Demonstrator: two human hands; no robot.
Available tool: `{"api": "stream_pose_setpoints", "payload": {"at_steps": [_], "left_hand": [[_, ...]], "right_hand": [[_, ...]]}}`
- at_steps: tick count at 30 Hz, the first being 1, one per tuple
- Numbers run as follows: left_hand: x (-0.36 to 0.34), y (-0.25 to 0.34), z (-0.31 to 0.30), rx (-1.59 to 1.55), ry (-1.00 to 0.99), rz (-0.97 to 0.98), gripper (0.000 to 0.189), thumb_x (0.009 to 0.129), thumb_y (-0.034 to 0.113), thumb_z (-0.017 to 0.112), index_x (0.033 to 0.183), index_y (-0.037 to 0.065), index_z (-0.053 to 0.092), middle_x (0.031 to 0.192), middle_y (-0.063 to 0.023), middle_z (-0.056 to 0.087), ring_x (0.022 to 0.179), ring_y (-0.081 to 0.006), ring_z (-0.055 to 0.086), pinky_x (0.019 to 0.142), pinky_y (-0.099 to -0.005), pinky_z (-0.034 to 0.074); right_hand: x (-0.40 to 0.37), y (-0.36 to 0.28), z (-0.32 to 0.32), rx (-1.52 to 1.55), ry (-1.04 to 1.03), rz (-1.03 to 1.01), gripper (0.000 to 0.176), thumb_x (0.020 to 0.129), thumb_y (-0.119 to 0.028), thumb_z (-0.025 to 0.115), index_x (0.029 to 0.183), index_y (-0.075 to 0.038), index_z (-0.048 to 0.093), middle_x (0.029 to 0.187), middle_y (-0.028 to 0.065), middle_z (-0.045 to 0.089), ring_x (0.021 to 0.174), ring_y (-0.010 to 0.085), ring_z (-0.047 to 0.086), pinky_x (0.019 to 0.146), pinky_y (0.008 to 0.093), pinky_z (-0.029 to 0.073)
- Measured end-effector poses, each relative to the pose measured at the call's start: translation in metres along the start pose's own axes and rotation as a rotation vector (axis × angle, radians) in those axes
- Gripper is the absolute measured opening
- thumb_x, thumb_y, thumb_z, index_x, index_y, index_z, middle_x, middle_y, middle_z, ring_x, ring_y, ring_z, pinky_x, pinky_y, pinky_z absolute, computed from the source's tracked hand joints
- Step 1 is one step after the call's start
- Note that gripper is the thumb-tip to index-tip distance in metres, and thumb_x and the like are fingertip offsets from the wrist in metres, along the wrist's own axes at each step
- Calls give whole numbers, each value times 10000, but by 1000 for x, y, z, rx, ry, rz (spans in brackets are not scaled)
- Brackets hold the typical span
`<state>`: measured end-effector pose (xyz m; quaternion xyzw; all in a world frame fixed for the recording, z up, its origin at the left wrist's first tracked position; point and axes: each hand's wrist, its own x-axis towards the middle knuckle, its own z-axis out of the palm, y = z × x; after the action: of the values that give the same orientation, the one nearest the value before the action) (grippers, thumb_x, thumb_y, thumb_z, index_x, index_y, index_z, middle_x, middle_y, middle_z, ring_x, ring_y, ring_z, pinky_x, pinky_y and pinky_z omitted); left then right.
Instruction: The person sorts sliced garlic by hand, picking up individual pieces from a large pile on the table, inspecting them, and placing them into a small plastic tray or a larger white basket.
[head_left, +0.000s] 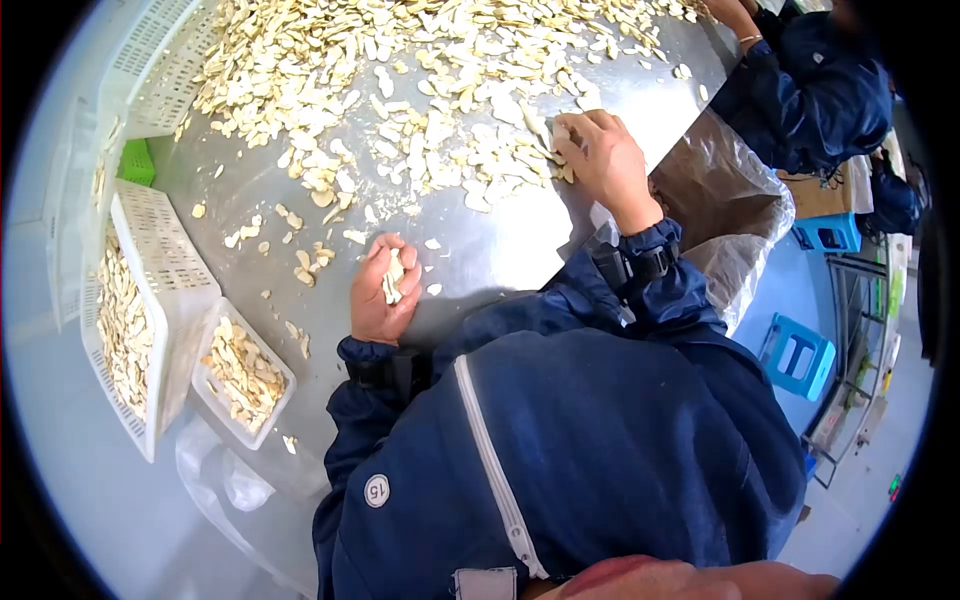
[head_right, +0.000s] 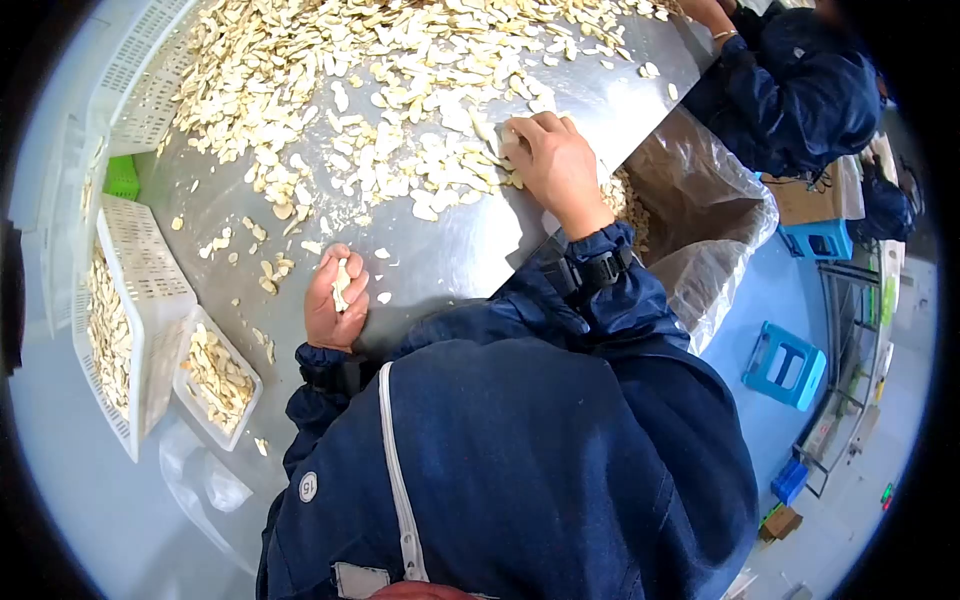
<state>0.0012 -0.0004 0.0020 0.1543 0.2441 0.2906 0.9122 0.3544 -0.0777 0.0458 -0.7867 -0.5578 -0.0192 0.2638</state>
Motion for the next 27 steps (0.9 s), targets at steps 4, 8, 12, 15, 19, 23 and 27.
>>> {"api": "stream_pose_setpoints", "payload": {"at_steps": [4, 8, 12, 15, 19, 23, 27], "left_hand": [[-1, 0, -1, -14, -3, 13, 168, 1102, 179, 487, 1221, 72, 535, 996, -63, 523, 698, -103, 495, 444, -191, 419], [0, -1, 1, -1, 5, -7, 159, 1100, 178, 489, 1218, 83, 537, 994, -61, 517, 695, -99, 490, 456, -194, 417], [1, 1, 2, 11, 7, -17, 157, 1100, 181, 488, 1216, 88, 537, 996, -60, 517, 697, -98, 488, 468, -197, 415], [-1, 0, 4, -13, 29, -13, 157, 1101, 181, 485, 1213, 83, 537, 1001, -64, 521, 706, -100, 492, 470, -199, 412], [-2, 0, 2, -23, -19, 6, 166, 1104, 180, 479, 1218, 75, 539, 1007, -69, 526, 723, -104, 496, 474, -201, 405], [-2, 1, 5, -22, -33, -2, 184, 1110, 181, 469, 1232, 63, 540, 1012, -75, 532, 727, -106, 498, 479, -203, 398], [-4, 1, 4, 4, -48, 5, 197, 1116, 190, 463, 1224, 48, 546, 1016, -83, 557, 733, -109, 511, 487, -207, 399]], "right_hand": [[-5, 11, -12, 239, -213, 102, 218, 942, -206, 711, 1115, -96, 784, 1078, 145, 726, 906, 335, 712, 811, 390, 569], [-6, 31, -24, 129, -120, 188, 219, 955, -121, 670, 1140, -102, 786, 1087, 134, 734, 968, 321, 706, 849, 388, 563], [3, 29, -13, 9, -20, -47, 229, 955, -118, 650, 1140, -127, 783, 1205, 109, 717, 1135, 323, 649, 921, 401, 540], [12, 31, 4, -132, -19, -155, 206, 955, -156, 662, 1125, -129, 776, 1270, 102, 695, 1182, 328, 621, 957, 398, 522], [21, 22, -4, -67, -133, -56, 205, 932, -192, 692, 1112, -104, 736, 1117, 110, 748, 1067, 331, 683, 915, 432, 533], [15, 10, -7, 216, -86, 160, 228, 970, -138, 671, 1180, -53, 696, 1026, 156, 768, 891, 360, 740, 803, 406, 579], [12, -8, -4, 420, -108, 178, 289, 994, -112, 636, 1274, -65, 690, 1053, 187, 766, 957, 326, 754, 842, 373, 574]]}}
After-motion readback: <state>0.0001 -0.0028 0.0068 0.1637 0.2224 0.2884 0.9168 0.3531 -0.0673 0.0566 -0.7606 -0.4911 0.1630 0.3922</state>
